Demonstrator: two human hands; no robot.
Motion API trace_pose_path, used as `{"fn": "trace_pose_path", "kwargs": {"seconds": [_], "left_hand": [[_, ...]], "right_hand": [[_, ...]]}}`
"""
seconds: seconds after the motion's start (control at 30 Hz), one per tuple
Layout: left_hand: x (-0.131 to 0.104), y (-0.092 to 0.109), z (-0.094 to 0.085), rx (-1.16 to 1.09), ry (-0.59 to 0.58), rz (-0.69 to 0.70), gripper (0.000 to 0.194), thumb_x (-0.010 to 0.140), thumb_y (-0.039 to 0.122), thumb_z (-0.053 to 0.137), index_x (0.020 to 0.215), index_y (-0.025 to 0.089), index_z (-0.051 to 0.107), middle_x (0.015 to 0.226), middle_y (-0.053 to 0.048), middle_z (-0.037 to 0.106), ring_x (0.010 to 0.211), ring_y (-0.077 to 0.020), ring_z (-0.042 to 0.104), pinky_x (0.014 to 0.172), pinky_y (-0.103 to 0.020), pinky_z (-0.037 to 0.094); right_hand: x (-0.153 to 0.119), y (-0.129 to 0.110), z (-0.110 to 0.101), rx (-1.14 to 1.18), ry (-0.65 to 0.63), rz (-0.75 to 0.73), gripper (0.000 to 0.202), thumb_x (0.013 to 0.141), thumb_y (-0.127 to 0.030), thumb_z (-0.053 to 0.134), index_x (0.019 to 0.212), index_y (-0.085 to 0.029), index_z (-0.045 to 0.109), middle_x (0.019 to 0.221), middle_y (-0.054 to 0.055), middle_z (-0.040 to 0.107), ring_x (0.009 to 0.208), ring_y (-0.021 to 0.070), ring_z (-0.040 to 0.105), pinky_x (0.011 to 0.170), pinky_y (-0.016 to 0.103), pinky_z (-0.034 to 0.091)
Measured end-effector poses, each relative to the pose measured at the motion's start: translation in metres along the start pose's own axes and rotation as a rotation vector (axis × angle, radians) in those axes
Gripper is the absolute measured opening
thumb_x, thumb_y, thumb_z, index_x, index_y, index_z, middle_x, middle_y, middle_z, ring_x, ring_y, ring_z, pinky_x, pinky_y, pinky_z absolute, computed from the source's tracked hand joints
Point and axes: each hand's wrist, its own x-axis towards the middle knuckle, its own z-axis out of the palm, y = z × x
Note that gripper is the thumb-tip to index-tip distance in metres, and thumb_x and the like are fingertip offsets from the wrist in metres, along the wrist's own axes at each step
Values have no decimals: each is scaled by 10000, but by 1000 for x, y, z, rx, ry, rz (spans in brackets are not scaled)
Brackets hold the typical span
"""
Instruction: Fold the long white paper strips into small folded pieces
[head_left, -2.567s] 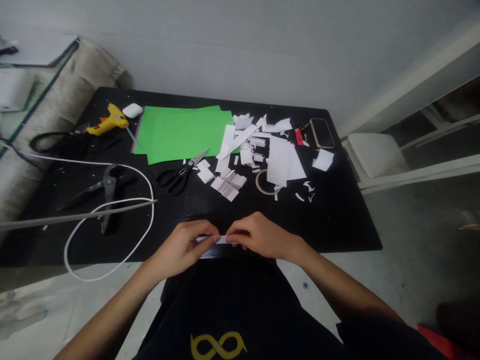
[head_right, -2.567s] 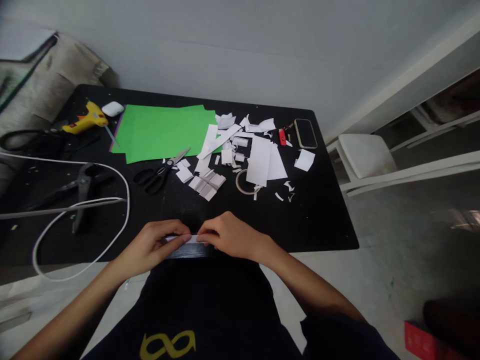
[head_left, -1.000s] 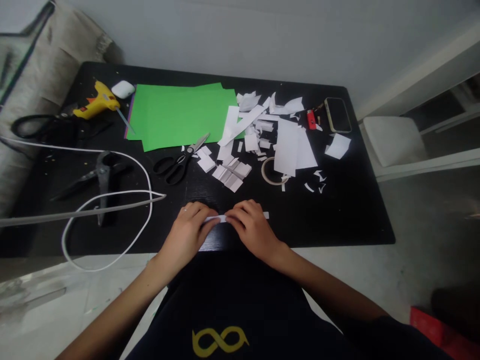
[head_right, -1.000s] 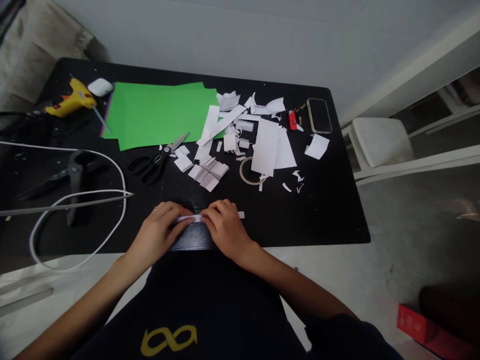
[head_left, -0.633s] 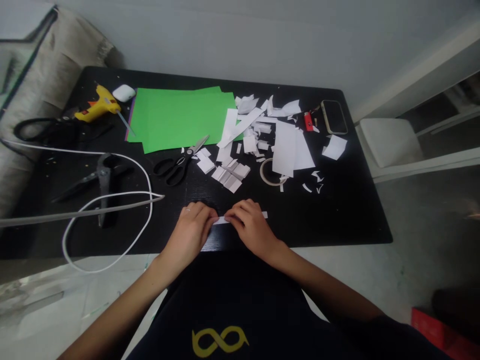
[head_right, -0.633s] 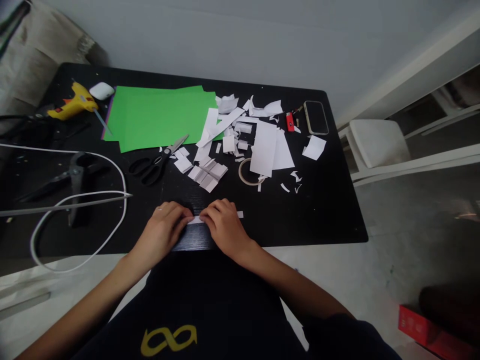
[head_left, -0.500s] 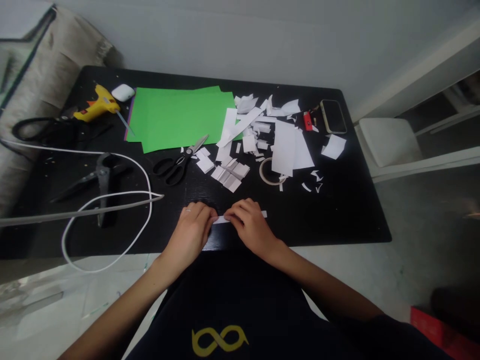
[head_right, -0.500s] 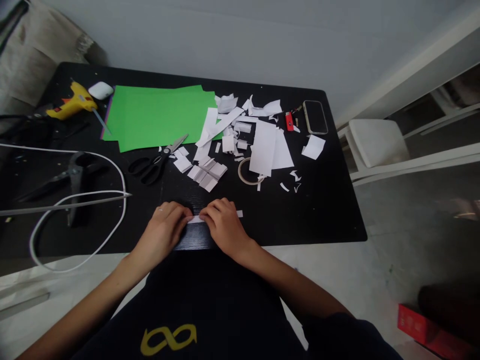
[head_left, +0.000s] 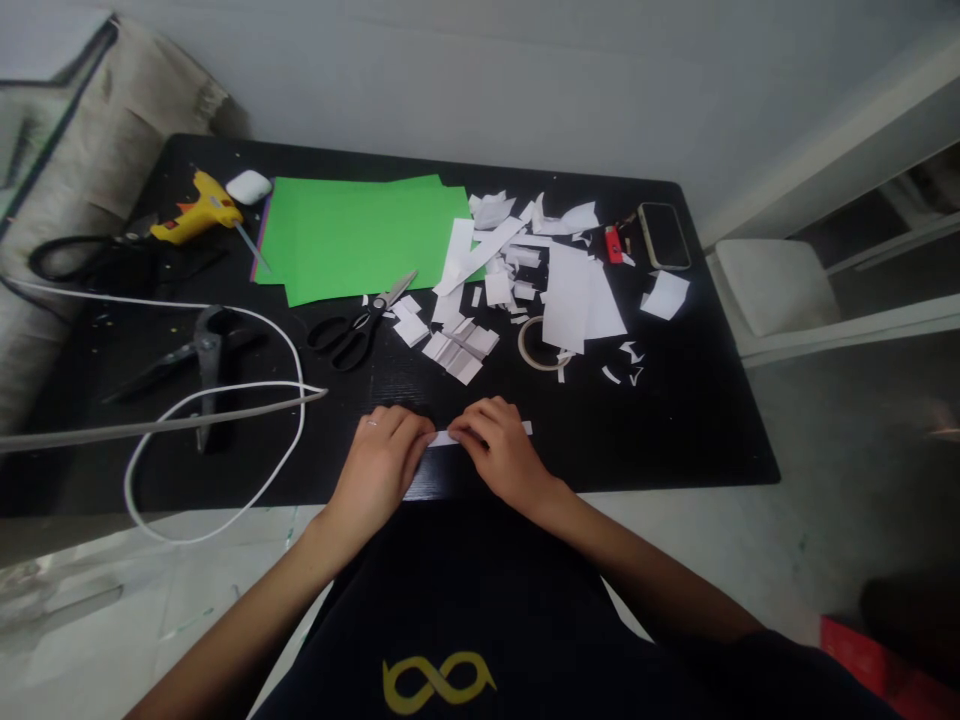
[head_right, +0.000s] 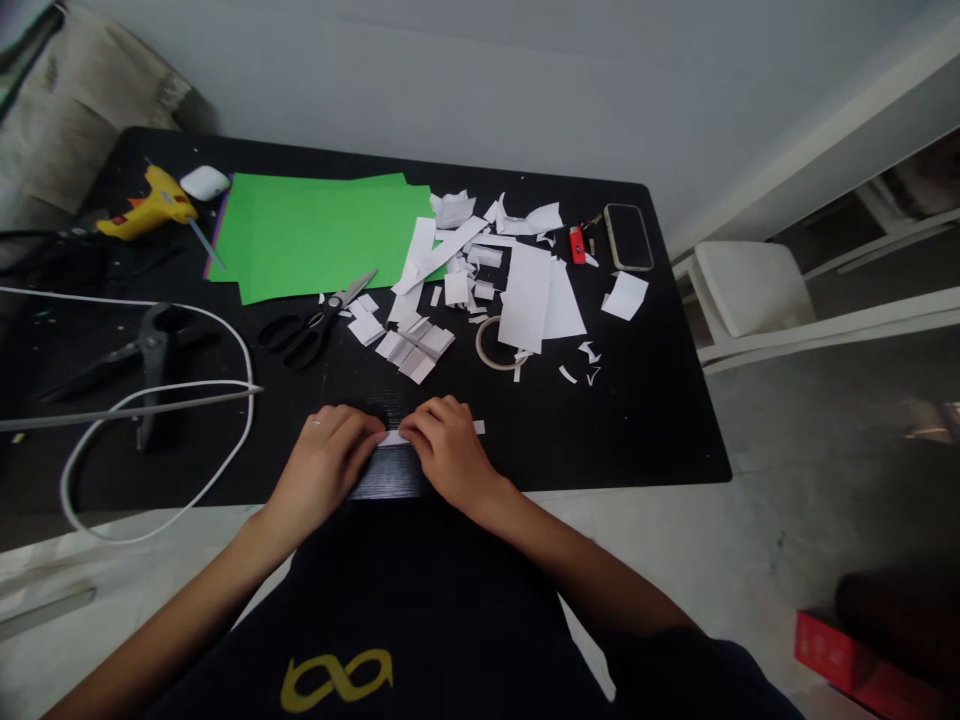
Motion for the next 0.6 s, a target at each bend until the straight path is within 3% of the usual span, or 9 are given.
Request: {"fn": "trace_pose_path", "kwargs": {"seconds": [0.2,0.6], "left_hand": [[-9,5,4,62,113,141,289,1020,101,518,1165,196,749,1025,-93,700,946,-256,606,815,-379,448],[-35,16,5,206,35,185,506,926,-9,484,1403,104,609,1317,-148,712,1201,-309,662,997,-463,574]], "right_hand": [[0,1,2,5,24,-4,71,985,-167,691,935,-199,729,943,32,705,929,209,618,864,363,415],[-1,-2,0,5,-7,29,107,1010,-174,653,934,-217,716,956,21,704,936,202,606,872,363,407]]}}
